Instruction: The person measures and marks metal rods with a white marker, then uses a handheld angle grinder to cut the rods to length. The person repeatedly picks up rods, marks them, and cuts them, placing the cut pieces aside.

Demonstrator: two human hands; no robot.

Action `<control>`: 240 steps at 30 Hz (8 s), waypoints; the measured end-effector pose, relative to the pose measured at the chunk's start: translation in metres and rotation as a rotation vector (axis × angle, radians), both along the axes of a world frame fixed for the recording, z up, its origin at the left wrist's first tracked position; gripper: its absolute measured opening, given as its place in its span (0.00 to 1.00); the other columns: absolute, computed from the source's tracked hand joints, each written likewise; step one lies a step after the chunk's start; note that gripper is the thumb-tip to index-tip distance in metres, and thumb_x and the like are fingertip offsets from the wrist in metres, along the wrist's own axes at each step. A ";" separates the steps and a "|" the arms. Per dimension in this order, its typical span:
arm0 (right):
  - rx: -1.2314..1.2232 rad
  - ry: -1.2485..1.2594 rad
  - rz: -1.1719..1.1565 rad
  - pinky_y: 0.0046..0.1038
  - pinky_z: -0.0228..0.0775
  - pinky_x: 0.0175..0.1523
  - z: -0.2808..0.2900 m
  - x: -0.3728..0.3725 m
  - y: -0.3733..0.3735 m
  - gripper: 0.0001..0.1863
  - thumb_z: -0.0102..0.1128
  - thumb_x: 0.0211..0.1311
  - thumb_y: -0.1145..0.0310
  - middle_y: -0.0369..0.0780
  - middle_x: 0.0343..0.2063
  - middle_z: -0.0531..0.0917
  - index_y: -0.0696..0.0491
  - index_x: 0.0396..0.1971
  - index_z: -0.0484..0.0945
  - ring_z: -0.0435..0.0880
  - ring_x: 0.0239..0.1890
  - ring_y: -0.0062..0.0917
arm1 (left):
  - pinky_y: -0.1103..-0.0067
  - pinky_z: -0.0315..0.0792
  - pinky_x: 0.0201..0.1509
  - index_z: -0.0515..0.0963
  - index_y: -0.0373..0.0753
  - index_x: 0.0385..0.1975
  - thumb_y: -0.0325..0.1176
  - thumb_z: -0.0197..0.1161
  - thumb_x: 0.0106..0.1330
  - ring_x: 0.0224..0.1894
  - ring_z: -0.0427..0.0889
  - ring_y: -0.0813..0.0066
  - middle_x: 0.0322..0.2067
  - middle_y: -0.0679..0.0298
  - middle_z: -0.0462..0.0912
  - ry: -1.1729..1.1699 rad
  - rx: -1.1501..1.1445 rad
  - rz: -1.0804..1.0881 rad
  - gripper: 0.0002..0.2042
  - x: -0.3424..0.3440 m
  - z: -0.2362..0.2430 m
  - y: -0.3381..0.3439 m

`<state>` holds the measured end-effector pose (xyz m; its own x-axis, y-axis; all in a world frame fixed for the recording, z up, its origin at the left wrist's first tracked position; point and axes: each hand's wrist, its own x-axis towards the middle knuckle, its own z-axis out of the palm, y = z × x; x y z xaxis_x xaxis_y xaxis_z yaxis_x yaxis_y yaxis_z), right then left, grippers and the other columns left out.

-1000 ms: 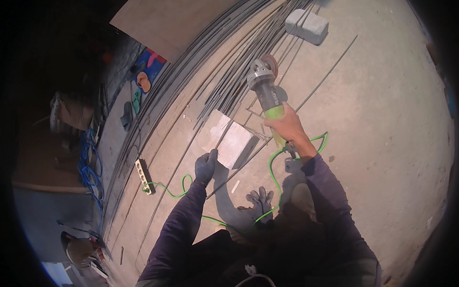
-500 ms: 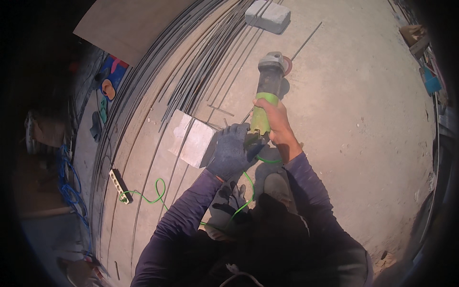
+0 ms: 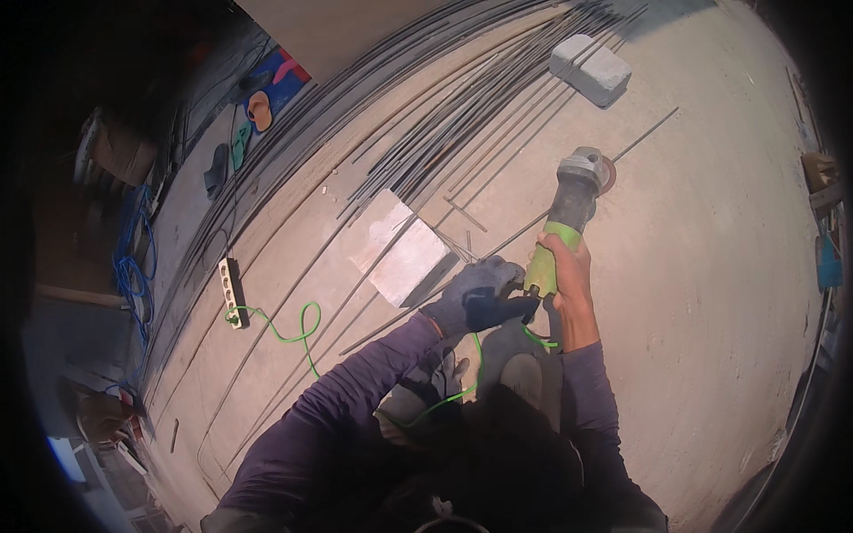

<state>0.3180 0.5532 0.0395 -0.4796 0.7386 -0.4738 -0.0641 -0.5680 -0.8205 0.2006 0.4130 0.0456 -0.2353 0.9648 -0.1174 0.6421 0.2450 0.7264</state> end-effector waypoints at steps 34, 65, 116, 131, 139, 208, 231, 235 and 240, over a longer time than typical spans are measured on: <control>-0.113 -0.003 -0.417 0.34 0.85 0.35 -0.014 0.168 0.059 0.15 0.68 0.62 0.65 0.42 0.30 0.82 0.56 0.40 0.74 0.84 0.27 0.31 | 0.68 0.77 0.50 0.74 0.28 0.57 0.49 0.75 0.60 0.48 0.82 0.59 0.47 0.48 0.80 -0.231 -0.245 0.013 0.34 0.043 -0.092 -0.144; 0.896 -1.584 -0.394 0.41 0.72 0.48 -0.135 0.342 -0.042 0.36 0.64 0.68 0.41 0.45 0.35 0.79 0.65 0.49 0.74 0.79 0.37 0.38 | 0.67 0.79 0.51 0.82 0.40 0.53 0.49 0.70 0.66 0.47 0.86 0.56 0.42 0.54 0.87 0.069 -0.557 -0.064 0.23 -0.085 0.034 -0.244; 0.334 -0.495 0.593 0.33 0.66 0.33 -0.089 0.063 -0.104 0.15 0.65 0.71 0.61 0.38 0.19 0.72 0.58 0.32 0.76 0.70 0.24 0.24 | 0.62 0.72 0.67 0.74 0.38 0.67 0.59 0.61 0.70 0.63 0.80 0.48 0.61 0.44 0.79 0.407 -0.204 0.535 0.35 -0.314 0.014 -0.027; 1.523 -0.074 1.523 0.46 0.70 0.48 0.010 -0.110 -0.149 0.15 0.69 0.64 0.61 0.48 0.36 0.81 0.57 0.39 0.78 0.78 0.42 0.46 | 0.55 0.76 0.56 0.78 0.40 0.56 0.44 0.62 0.69 0.54 0.81 0.47 0.51 0.49 0.82 0.467 -0.544 1.159 0.21 -0.206 -0.076 -0.477; 1.870 0.243 1.610 0.48 0.63 0.63 -0.016 -0.208 -0.292 0.19 0.66 0.64 0.59 0.46 0.43 0.80 0.55 0.49 0.76 0.77 0.50 0.44 | 0.60 0.72 0.56 0.83 0.43 0.44 0.39 0.59 0.71 0.51 0.81 0.55 0.44 0.55 0.82 0.579 -0.504 1.222 0.11 -0.226 -0.122 -0.510; -0.029 -0.235 0.530 0.22 0.76 0.28 -0.120 -0.085 0.017 0.31 0.45 0.79 0.41 0.44 0.40 0.84 0.59 0.54 0.73 0.84 0.29 0.22 | 0.57 0.76 0.55 0.77 0.40 0.59 0.52 0.63 0.71 0.52 0.82 0.45 0.49 0.49 0.84 0.516 -0.363 0.779 0.25 -0.142 -0.066 -0.402; 0.088 -0.267 0.099 0.26 0.74 0.24 -0.126 -0.103 0.137 0.13 0.49 0.80 0.62 0.39 0.31 0.80 0.58 0.41 0.73 0.75 0.21 0.21 | 0.60 0.72 0.38 0.82 0.33 0.32 0.45 0.59 0.74 0.33 0.83 0.46 0.29 0.45 0.83 0.276 -0.095 0.753 0.19 -0.169 -0.075 -0.239; 0.055 -0.249 0.191 0.25 0.75 0.25 -0.132 -0.104 0.102 0.10 0.49 0.78 0.66 0.40 0.32 0.82 0.58 0.42 0.74 0.78 0.23 0.22 | 0.67 0.68 0.32 0.81 0.31 0.29 0.43 0.61 0.74 0.24 0.75 0.61 0.21 0.51 0.77 0.212 -0.121 0.816 0.19 -0.165 -0.064 -0.276; -0.092 -0.211 0.394 0.26 0.77 0.27 -0.145 -0.089 0.046 0.12 0.51 0.78 0.65 0.43 0.36 0.84 0.60 0.46 0.73 0.82 0.26 0.24 | 0.72 0.64 0.29 0.81 0.30 0.29 0.40 0.63 0.74 0.23 0.69 0.77 0.18 0.61 0.74 0.117 -0.151 0.925 0.17 -0.167 -0.076 -0.348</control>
<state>0.2289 0.5993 -0.1058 -0.6017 0.4691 -0.6464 0.3345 -0.5870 -0.7373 0.0335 0.0653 -0.0309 -0.9181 0.3658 -0.1529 0.2127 0.7799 0.5886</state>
